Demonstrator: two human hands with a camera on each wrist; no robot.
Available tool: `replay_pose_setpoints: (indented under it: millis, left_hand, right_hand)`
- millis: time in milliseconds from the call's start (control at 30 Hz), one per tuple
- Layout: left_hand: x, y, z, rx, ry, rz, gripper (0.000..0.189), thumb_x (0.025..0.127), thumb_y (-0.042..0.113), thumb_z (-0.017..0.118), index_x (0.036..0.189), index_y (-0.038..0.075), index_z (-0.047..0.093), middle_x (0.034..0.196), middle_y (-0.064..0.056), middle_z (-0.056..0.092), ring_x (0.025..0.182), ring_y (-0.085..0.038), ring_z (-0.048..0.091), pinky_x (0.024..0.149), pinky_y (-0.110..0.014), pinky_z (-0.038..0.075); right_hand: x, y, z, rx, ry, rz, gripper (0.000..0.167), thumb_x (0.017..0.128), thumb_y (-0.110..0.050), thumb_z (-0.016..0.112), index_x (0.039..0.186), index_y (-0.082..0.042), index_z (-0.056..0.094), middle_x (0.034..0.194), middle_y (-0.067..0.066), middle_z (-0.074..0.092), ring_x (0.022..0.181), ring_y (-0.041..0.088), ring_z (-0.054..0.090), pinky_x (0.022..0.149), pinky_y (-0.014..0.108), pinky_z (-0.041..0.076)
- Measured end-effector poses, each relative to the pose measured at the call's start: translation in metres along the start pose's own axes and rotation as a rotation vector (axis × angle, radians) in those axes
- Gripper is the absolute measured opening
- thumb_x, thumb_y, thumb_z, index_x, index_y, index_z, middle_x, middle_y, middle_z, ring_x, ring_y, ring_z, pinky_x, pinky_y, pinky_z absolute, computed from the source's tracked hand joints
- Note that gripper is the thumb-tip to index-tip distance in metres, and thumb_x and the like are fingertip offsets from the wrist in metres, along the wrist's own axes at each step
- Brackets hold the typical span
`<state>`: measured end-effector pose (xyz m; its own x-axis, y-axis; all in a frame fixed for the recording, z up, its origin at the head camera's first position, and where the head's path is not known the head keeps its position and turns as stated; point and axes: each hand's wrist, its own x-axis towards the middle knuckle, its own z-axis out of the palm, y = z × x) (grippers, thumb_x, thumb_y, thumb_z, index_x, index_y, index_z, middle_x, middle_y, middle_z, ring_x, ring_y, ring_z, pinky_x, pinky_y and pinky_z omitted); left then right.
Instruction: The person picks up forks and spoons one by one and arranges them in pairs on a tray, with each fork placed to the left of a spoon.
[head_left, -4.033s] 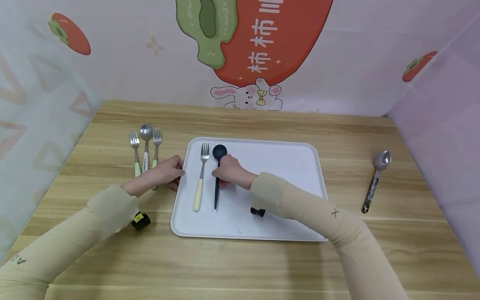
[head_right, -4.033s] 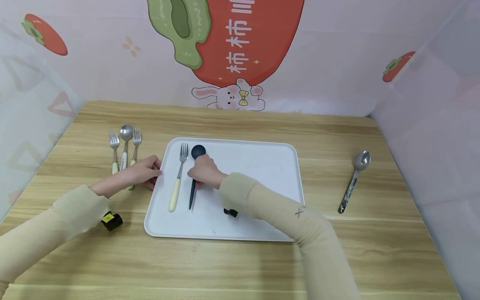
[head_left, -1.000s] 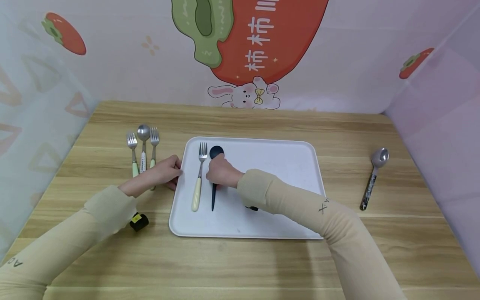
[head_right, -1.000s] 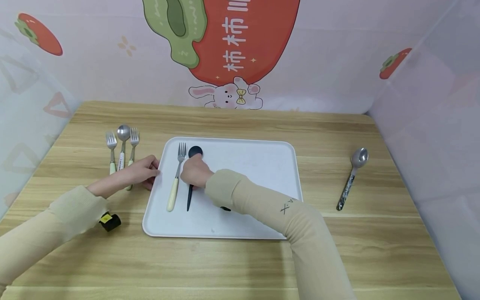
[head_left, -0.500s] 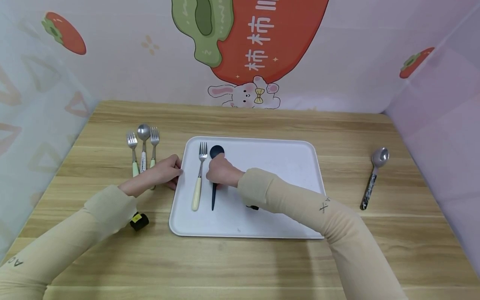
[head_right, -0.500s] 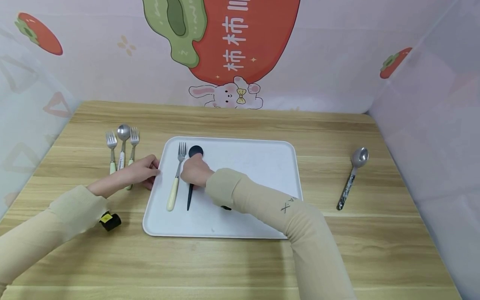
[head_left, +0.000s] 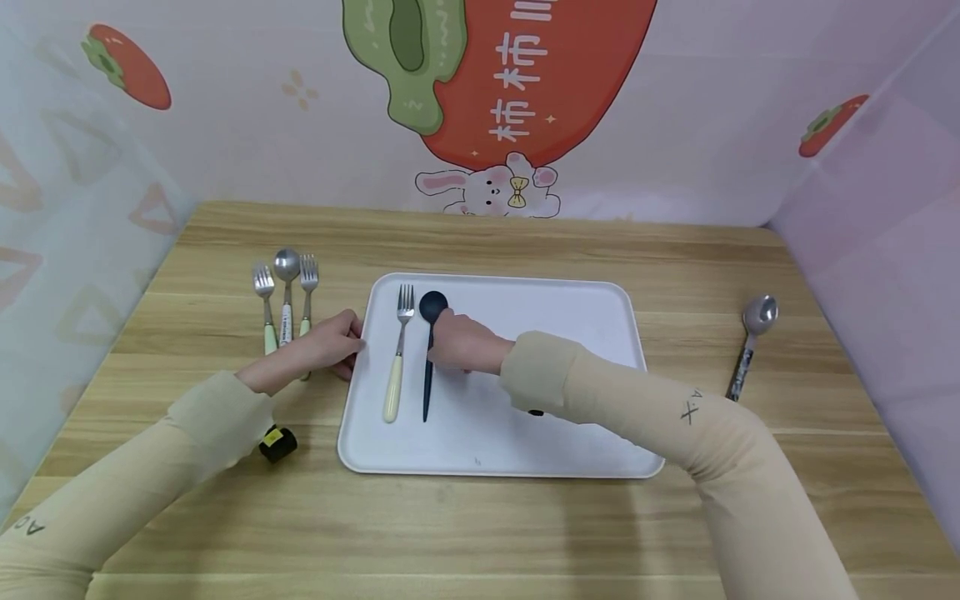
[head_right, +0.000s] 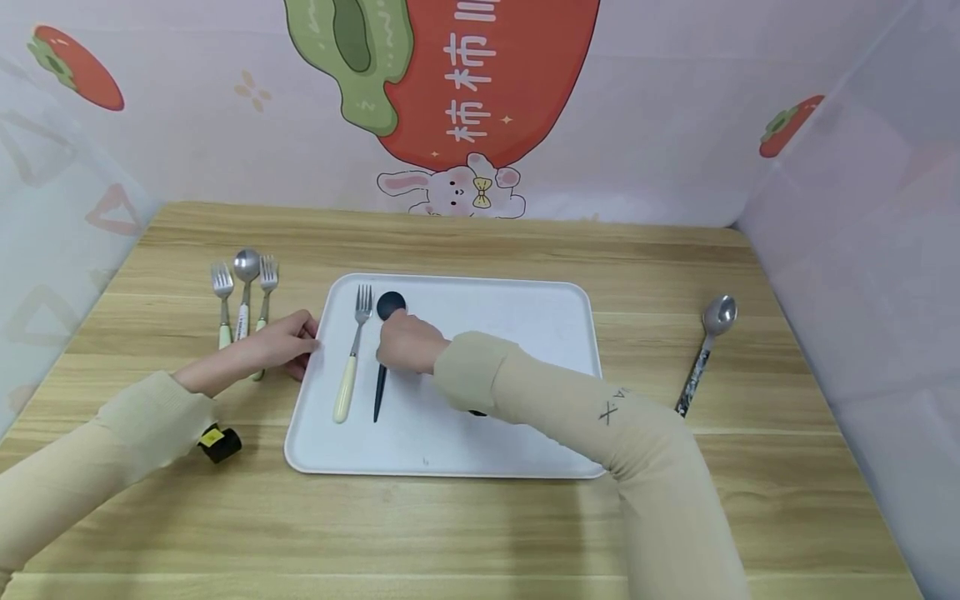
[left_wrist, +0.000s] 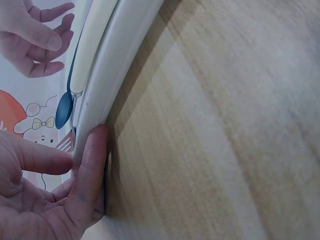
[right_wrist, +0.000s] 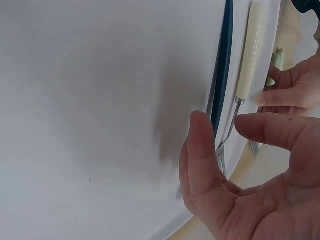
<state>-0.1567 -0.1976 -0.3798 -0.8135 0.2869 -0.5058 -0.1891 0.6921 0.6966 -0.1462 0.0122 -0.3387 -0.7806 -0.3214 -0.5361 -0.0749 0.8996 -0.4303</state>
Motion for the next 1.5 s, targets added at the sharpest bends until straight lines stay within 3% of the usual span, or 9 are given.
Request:
replay_pose_setpoints:
  millis: [167, 500, 900, 1200, 1500]
  left_hand:
    - [-0.001, 0.001, 0.0, 0.0, -0.004, 0.006, 0.019, 0.093, 0.002, 0.039, 0.106, -0.01, 0.035, 0.085, -0.02, 0.051, 0.062, -0.017, 0.057, 0.056, -0.032, 0.056]
    - [-0.001, 0.001, -0.001, 0.017, -0.003, 0.002, 0.018, 0.093, 0.002, 0.038, 0.106, -0.009, 0.035, 0.087, -0.02, 0.051, 0.064, -0.017, 0.057, 0.056, -0.031, 0.055]
    - [0.0, -0.001, 0.0, -0.006, 0.0, -0.013, 0.019, 0.093, 0.002, 0.038, 0.108, -0.009, 0.034, 0.088, -0.02, 0.051, 0.065, -0.019, 0.057, 0.057, -0.031, 0.056]
    - [-0.001, 0.002, 0.0, 0.009, 0.001, -0.006, 0.018, 0.093, 0.002, 0.039, 0.106, -0.009, 0.035, 0.088, -0.021, 0.052, 0.064, -0.018, 0.058, 0.056, -0.031, 0.056]
    - [-0.002, 0.002, 0.0, 0.013, -0.004, 0.0, 0.018, 0.093, 0.001, 0.038, 0.106, -0.009, 0.035, 0.089, -0.021, 0.051, 0.065, -0.019, 0.057, 0.057, -0.031, 0.056]
  right_hand:
    - [-0.005, 0.009, -0.008, -0.147, -0.013, -0.06, 0.021, 0.09, -0.018, 0.052, 0.102, -0.001, 0.054, 0.074, 0.004, 0.051, 0.064, 0.014, 0.048, 0.055, 0.023, 0.04]
    - [-0.014, 0.035, -0.018, -0.294, -0.114, -0.098, 0.024, 0.091, -0.017, 0.05, 0.108, 0.0, 0.053, 0.083, 0.005, 0.055, 0.073, 0.016, 0.048, 0.067, 0.027, 0.043]
    - [-0.027, 0.077, -0.041, -0.299, -0.125, -0.055, 0.029, 0.091, -0.019, 0.051, 0.11, 0.003, 0.05, 0.088, 0.007, 0.055, 0.077, 0.017, 0.048, 0.072, 0.03, 0.045]
    - [-0.041, 0.109, -0.056, -0.273, -0.108, -0.004, 0.022, 0.09, -0.02, 0.05, 0.1, 0.0, 0.053, 0.086, 0.007, 0.055, 0.08, 0.019, 0.048, 0.072, 0.032, 0.043]
    - [-0.052, 0.142, -0.069, -0.181, 0.064, 0.002, 0.031, 0.091, -0.024, 0.051, 0.103, 0.004, 0.054, 0.091, 0.013, 0.06, 0.084, 0.025, 0.054, 0.074, 0.037, 0.046]
